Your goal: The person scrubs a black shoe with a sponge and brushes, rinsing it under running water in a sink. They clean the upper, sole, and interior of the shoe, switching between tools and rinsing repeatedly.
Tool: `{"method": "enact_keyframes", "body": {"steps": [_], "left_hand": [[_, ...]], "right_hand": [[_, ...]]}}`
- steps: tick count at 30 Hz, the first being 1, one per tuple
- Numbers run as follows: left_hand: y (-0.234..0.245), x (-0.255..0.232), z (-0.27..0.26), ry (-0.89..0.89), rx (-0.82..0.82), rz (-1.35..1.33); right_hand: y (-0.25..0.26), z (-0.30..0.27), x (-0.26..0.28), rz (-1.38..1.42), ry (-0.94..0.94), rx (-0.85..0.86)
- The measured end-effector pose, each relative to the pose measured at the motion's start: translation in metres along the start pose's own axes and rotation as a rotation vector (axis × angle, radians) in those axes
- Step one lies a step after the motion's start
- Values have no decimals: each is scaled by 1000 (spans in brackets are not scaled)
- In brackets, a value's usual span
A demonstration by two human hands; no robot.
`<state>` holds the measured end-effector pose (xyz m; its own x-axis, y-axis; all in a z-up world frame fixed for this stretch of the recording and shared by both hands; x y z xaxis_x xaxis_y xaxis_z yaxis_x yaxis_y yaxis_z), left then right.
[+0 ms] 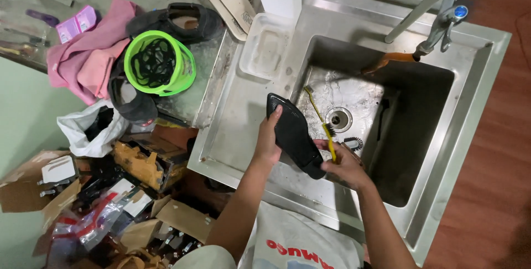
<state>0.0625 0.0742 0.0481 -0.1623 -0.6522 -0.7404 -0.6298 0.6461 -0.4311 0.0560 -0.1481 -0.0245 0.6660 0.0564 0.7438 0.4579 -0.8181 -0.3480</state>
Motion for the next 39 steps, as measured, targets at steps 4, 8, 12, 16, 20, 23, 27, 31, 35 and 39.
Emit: {"method": "enact_keyframes", "body": {"steps": [4,8,12,16,20,23,27,31,35,39], "left_hand": [[2,-5,13,-43,118,-107],[-3,-40,-4,-325,417,9],[9,-68,-52,-633,553,620],[23,-59,-72,-739,599,874],[44,-79,-61,-752,450,778],[64,-90,-60,-837,372,634],[72,-106,-59,-937,394,616],[66,-128,-73,-977,435,565],[56,-137,-79,-1001,450,534],[50,-133,-78,-991,481,485]], "right_hand": [[-32,6,-10,9,53,-63],[-40,24,-23,291,191,-151],[-94,8,31,402,162,-256],[-141,-7,57,237,137,-445],[-153,-5,48,-264,243,-505],[-159,-10,39,-339,334,-447],[-141,-29,65,-319,368,-417],[-158,-84,138,-667,578,-734],[-170,-98,160,-997,730,-904],[-196,-92,181,-1131,729,-880]]}}
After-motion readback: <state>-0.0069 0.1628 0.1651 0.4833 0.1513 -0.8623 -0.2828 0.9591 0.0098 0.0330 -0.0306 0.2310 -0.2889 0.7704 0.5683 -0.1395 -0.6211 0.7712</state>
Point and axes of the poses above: each hand's wrist, its own z-axis towards the middle knuckle, its own y-axis out of the back of the hand, x = y × z, the point moved 8 cm from there along z, towards the middle knuckle, and after that the axes turned 15 degrees about -y, right-handed, at the moved point
